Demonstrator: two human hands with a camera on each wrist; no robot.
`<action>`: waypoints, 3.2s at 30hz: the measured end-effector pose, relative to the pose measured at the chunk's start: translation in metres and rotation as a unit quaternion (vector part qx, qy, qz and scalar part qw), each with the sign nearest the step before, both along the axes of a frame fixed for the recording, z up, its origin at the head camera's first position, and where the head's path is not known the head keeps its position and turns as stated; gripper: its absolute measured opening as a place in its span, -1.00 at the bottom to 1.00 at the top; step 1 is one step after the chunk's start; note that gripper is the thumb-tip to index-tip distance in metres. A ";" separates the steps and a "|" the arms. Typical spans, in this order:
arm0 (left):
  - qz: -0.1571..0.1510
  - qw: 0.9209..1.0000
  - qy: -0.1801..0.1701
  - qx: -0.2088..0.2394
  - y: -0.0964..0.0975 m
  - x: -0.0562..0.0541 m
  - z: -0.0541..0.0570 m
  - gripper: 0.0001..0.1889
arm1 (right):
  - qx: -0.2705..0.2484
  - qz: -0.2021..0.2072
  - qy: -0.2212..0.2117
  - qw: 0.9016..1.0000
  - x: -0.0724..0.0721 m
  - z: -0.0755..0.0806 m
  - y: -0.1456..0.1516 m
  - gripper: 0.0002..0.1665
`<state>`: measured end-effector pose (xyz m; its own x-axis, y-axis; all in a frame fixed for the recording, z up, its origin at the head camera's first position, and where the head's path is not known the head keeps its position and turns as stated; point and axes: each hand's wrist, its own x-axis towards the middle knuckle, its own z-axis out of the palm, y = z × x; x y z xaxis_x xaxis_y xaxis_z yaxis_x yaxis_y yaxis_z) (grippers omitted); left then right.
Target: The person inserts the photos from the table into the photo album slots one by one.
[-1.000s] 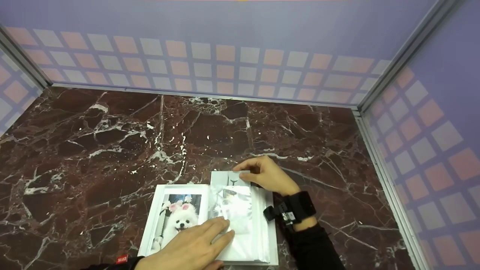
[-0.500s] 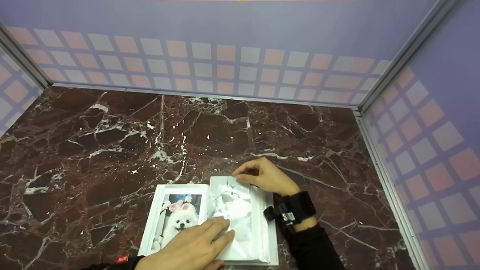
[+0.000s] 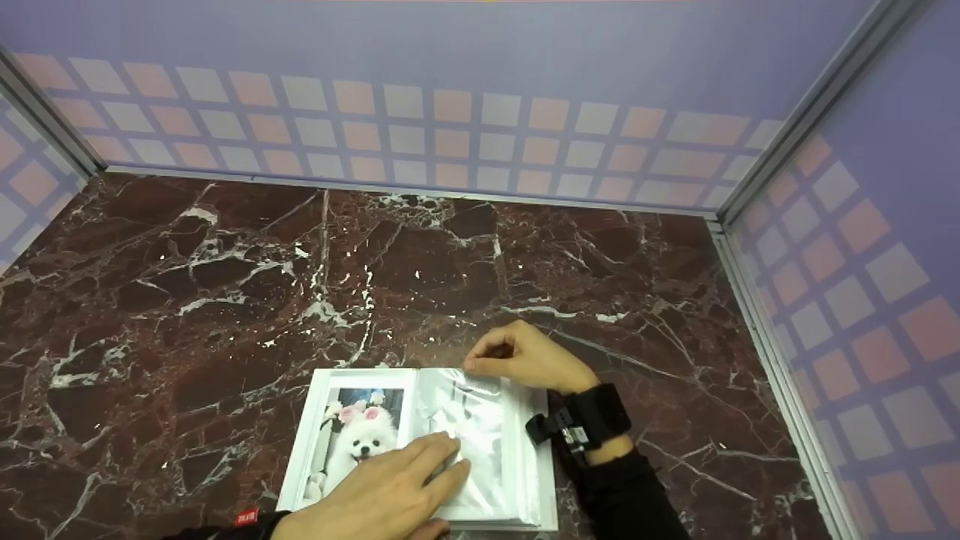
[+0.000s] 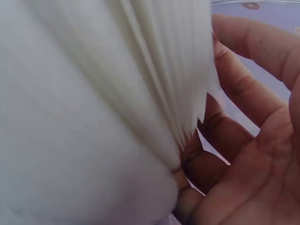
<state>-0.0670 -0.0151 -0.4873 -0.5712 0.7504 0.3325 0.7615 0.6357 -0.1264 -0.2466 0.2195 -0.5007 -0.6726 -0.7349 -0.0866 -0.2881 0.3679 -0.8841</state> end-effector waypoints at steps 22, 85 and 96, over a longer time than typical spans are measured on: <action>0.026 1.000 -0.007 -0.003 0.000 -0.001 -0.001 -0.62 | 0.020 -0.001 -0.020 1.000 0.002 0.006 -0.004 -0.68; 0.356 0.839 -0.384 0.149 -0.149 -0.101 0.009 0.00 | 0.116 -0.075 0.017 0.990 0.003 0.010 0.009 -0.64; 0.352 0.802 -0.441 0.196 -0.154 -0.103 0.015 -0.07 | 0.112 -0.076 -0.002 0.991 0.003 0.012 0.009 -0.64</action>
<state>-0.1697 -0.1687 -0.4719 -0.9504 0.0760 -0.3016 -0.1194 0.8063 0.5793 -0.2437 0.2282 -0.4882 -0.7730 -0.5878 -0.2388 -0.2117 0.5937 -0.7763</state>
